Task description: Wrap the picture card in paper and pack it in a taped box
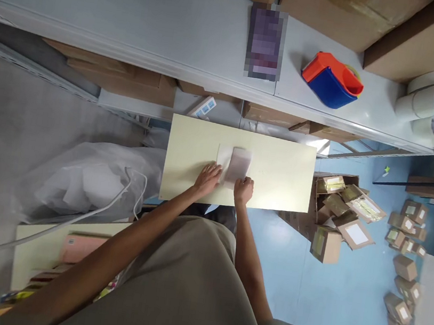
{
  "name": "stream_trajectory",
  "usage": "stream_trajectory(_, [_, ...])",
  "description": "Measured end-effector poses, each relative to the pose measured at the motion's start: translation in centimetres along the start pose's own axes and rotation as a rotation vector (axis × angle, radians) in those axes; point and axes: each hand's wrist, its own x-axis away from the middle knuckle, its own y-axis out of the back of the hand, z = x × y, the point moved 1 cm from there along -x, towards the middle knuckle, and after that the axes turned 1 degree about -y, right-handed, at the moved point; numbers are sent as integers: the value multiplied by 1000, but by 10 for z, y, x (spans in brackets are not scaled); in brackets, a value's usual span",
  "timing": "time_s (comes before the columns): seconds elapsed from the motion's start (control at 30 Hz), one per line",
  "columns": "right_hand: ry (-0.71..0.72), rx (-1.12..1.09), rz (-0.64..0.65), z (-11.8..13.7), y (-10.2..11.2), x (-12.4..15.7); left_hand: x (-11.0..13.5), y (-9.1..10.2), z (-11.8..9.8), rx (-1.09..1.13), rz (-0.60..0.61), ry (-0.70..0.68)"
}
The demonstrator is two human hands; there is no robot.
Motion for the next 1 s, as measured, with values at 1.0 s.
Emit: stream_trajectory(1.0, [274, -34, 66, 21, -44, -35, 15, -12, 26, 526, -245, 414])
